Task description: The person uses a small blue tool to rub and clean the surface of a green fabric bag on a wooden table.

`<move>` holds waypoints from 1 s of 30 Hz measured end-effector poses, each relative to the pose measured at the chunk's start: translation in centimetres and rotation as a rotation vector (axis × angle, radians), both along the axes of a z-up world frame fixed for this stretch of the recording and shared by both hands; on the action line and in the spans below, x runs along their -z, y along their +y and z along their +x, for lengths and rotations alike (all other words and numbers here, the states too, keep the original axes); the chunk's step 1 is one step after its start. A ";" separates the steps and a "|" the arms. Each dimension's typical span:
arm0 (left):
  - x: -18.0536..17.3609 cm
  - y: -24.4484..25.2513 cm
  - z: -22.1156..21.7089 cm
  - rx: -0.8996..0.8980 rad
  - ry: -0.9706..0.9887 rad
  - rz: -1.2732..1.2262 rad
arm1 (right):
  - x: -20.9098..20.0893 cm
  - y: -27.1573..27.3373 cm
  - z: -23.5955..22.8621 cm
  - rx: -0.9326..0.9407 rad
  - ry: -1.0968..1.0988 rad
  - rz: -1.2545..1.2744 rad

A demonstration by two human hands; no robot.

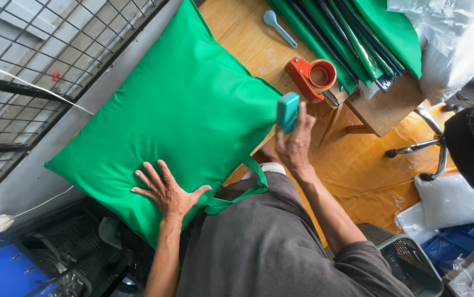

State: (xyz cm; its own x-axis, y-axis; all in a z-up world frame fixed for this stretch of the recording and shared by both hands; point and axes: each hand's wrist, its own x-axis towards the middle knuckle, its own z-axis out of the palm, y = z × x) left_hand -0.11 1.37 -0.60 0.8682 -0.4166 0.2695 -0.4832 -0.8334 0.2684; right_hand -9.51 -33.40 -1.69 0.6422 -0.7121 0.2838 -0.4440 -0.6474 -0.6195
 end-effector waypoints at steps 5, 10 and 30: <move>0.1 0.0 0.4 0.012 -0.005 0.027 | 3.5 11.0 1.8 -0.868 -0.208 -0.225; 1.1 0.7 0.6 0.019 -0.032 0.029 | 5.4 8.1 1.8 -0.734 -0.115 -0.433; -5.3 -7.5 -1.5 -0.097 0.186 -0.653 | -4.8 10.5 7.4 -0.706 -0.263 0.325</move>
